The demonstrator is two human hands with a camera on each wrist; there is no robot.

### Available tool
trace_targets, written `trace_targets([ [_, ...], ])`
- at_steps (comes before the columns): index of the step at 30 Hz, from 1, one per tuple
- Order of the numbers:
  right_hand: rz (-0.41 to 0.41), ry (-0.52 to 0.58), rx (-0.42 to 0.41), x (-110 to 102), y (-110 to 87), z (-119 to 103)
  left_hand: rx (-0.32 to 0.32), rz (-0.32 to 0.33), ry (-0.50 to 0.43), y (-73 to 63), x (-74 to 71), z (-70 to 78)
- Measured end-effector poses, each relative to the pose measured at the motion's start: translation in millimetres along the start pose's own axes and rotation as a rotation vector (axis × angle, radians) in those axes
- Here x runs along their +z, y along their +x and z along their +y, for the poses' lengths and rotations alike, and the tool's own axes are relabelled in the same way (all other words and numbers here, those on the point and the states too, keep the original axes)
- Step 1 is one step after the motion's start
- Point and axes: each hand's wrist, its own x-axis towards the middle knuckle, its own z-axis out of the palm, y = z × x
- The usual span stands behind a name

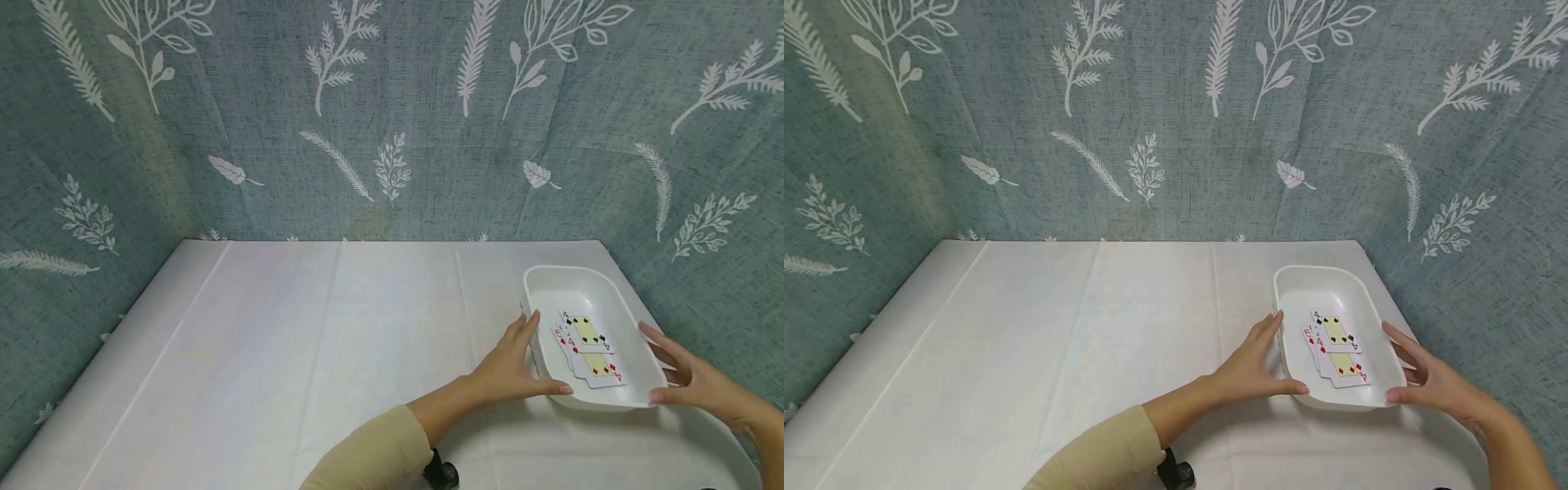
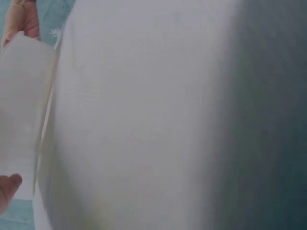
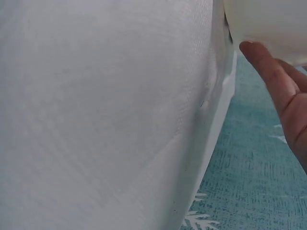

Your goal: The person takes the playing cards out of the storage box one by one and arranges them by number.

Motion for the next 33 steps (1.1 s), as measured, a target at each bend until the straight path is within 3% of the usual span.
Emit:
trace_targets([
  [6, -0.054, 0.155, -0.02, -0.2, -1.7, 2.3, 0.009, 0.014, -0.028, 4.5, 8.1, -0.9],
  [13, -0.099, 0.241, -0.004, -2.3, -4.1, 6.5, -0.033, -0.019, -0.197, 6.5, 13.0, -0.7],
  [20, -0.153, 0.339, -0.018, -4.6, -2.3, 7.2, -0.015, -0.004, -0.193, 9.0, 14.8, -4.3],
  [27, -0.162, 0.412, 0.005, -9.0, 3.4, 7.4, -0.091, -0.036, -0.376, 11.7, 12.2, -5.1],
  [33, -0.186, 0.44, 0.002, -11.8, 8.4, 6.3, -0.086, -0.026, -0.419, 13.5, 8.8, -8.5],
])
